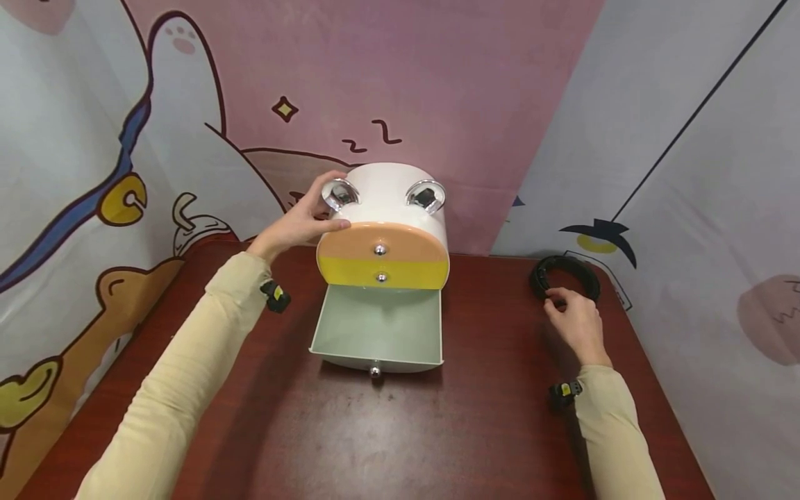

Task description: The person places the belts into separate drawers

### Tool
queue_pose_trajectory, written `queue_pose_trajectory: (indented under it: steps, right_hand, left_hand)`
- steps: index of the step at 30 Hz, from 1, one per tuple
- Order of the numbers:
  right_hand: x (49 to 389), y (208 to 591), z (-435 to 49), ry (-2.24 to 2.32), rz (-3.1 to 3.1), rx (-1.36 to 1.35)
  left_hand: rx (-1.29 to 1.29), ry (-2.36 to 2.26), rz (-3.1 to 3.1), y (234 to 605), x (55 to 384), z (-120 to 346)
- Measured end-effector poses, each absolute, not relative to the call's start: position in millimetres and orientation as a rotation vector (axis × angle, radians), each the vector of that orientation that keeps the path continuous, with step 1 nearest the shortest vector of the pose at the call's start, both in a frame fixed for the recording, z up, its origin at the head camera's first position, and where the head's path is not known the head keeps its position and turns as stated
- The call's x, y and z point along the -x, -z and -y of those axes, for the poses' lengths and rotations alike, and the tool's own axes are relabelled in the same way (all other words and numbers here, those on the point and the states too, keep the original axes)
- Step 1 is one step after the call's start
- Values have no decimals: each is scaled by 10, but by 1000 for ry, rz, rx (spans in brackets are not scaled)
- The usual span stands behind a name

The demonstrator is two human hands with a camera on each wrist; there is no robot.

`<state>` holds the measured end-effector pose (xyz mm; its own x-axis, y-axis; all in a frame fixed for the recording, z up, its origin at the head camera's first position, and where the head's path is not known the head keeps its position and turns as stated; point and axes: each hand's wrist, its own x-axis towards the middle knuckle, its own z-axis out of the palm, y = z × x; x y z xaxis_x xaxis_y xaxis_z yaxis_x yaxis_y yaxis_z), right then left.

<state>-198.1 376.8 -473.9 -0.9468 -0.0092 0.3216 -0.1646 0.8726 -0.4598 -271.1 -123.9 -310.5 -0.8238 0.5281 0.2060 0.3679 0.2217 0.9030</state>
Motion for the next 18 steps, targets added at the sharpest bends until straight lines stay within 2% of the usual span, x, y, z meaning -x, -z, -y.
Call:
queue_pose_trajectory:
  steps: [18]
  right_hand:
    - [2096, 4788, -3960, -785, 2765, 102]
  left_hand:
    - [-831, -1632, -2364, 3082, 2689, 1236]
